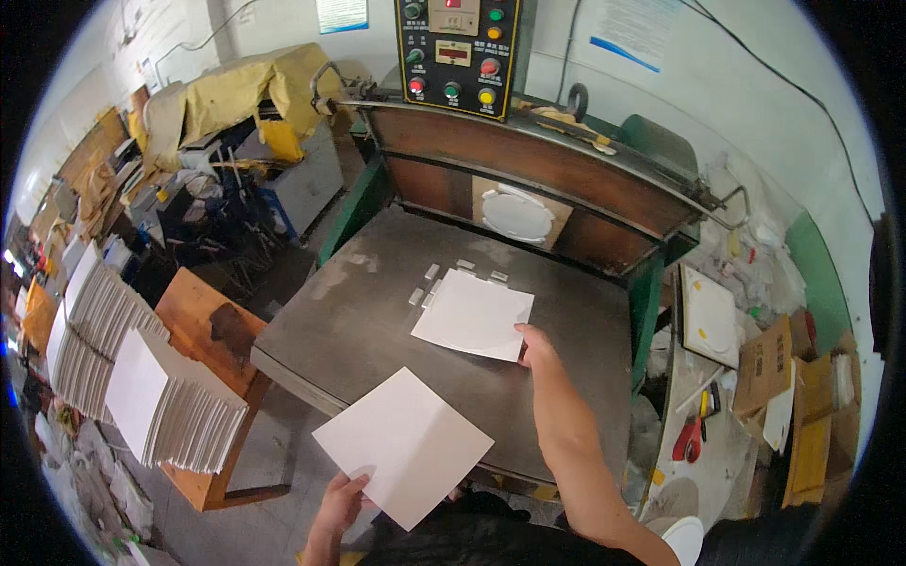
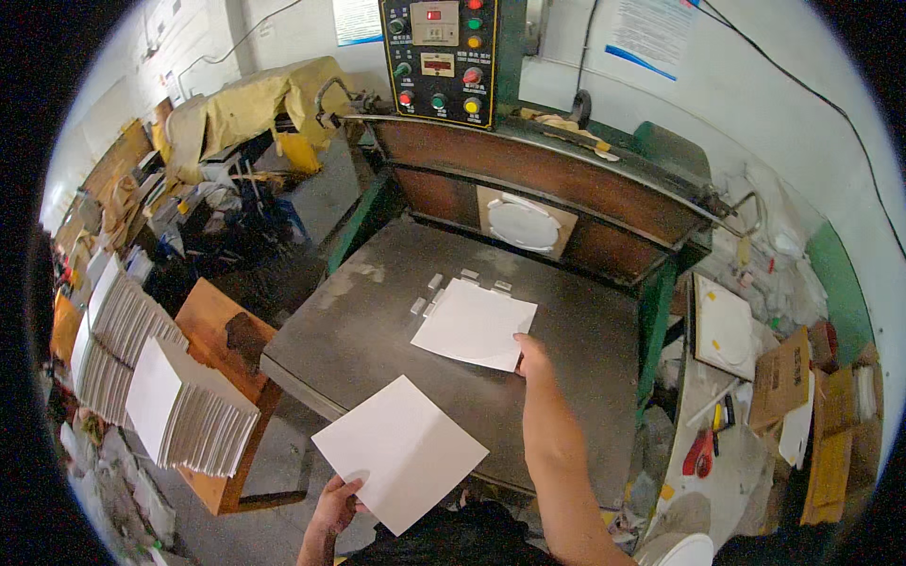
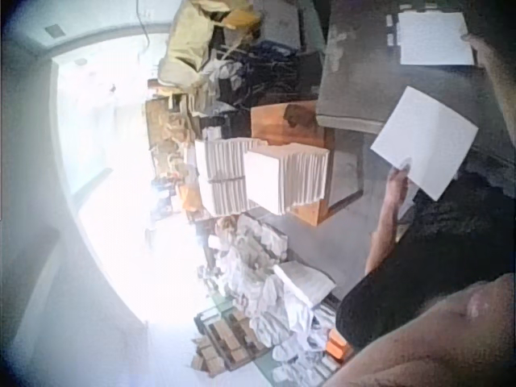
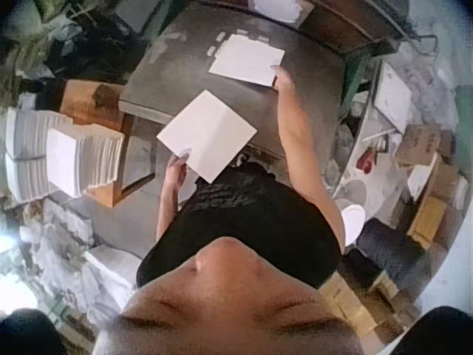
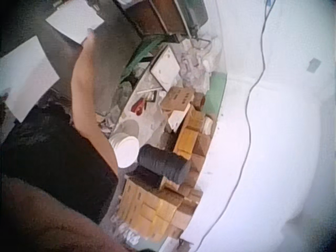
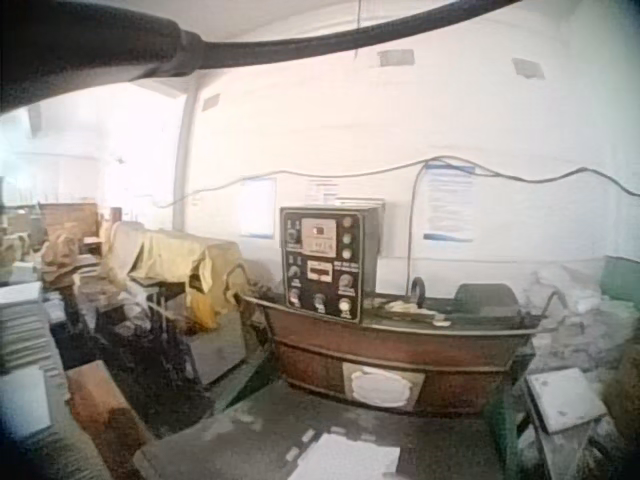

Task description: The person takes white paper sheets from a stack, places them into a large industrial press machine, and then removes the cut circular paper pieces and places them on a separate stack.

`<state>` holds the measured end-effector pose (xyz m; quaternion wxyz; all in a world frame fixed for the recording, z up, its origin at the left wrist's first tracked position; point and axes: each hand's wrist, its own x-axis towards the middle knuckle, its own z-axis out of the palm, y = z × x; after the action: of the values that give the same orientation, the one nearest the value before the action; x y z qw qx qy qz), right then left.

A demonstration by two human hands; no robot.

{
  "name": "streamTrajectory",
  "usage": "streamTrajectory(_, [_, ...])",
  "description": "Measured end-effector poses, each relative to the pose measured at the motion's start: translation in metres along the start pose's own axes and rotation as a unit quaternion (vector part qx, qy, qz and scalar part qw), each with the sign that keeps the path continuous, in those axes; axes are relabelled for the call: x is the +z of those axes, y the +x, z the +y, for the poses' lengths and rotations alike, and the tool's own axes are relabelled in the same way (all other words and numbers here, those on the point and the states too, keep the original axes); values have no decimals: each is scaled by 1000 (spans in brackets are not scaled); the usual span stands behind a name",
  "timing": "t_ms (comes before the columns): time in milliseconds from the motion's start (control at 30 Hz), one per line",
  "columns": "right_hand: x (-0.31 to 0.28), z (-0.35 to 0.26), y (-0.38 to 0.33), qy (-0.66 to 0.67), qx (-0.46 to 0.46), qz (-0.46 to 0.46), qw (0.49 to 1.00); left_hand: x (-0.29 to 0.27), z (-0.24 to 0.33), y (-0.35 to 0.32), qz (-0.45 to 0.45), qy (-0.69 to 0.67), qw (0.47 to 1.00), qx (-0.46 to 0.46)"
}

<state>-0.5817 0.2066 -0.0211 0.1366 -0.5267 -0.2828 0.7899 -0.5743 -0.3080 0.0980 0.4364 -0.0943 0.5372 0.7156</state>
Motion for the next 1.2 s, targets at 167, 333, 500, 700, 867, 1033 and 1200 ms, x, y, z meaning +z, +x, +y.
streamTrajectory(167, [-12,-29,-1,-49,-32,-80,995,37,-2,42,-95,-17,992,-79])
streamTrajectory(333, [-73,-57,-86,39,-207,-170,963,130,-14,149,-144,-47,989,-4])
streamTrajectory(500, [-211,-46,-186,55,-291,2,955,216,-15,262,-41,-42,996,-61])
streamTrajectory(700, [-270,49,-310,52,-279,183,941,195,-22,289,-70,-13,996,-58])
streamTrajectory(867, [-294,142,-324,26,-325,268,907,207,-50,282,11,476,823,311])
streamTrajectory(1033, [-210,113,-370,27,-272,284,919,317,-48,311,-47,722,562,401])
streamTrajectory(1200, [-194,139,-408,175,-266,309,896,327,-65,358,-47,770,532,349])
